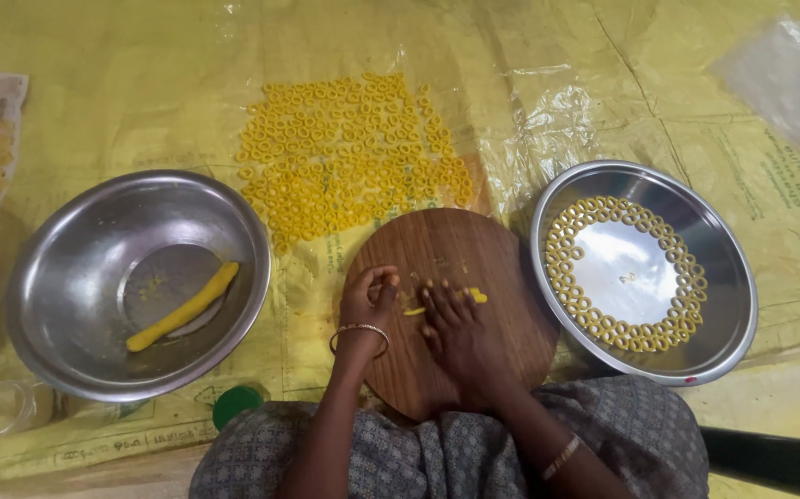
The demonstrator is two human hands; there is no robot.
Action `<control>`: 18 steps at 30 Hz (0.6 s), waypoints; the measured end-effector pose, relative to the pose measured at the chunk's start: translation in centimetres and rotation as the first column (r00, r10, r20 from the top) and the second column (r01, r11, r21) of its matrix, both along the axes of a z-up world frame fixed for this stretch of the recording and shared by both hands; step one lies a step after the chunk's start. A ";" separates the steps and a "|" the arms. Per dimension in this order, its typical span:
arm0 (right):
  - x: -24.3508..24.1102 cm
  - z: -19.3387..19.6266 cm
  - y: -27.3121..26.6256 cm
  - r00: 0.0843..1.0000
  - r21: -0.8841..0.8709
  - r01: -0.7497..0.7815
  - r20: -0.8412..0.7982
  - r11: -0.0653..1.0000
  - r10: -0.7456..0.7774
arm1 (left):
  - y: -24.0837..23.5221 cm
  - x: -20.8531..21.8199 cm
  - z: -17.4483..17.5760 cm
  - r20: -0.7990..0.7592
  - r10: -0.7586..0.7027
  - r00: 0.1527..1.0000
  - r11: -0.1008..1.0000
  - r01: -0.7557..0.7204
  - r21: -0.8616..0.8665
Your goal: The person rolls a yellow dough log on a wooden board, pinches off small pieces, and shapes them into rings. The finished rings are placed into a metal tray.
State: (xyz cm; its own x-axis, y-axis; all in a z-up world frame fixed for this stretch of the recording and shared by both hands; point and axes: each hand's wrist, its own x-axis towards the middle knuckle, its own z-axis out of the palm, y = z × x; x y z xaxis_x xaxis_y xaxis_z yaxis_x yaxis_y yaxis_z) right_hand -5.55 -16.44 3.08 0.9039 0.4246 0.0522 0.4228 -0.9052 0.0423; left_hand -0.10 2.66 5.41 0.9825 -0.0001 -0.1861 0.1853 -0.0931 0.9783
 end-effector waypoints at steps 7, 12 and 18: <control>4.1 0.4 0.3 1.000 0.033 -0.007 -0.019 0.999 0.008 | 0.4 0.1 -0.7 -0.104 0.018 0.994 1.000 -0.019 -0.001; -2.7 0.3 -1.4 0.999 0.044 -0.052 0.004 0.998 0.052 | -0.1 0.1 -0.8 0.005 -0.010 1.000 0.998 0.010 -0.057; -3.3 -0.3 -1.3 0.999 0.051 -0.008 0.042 0.999 0.006 | -0.8 0.1 -0.6 0.023 -0.022 1.000 0.999 0.021 0.030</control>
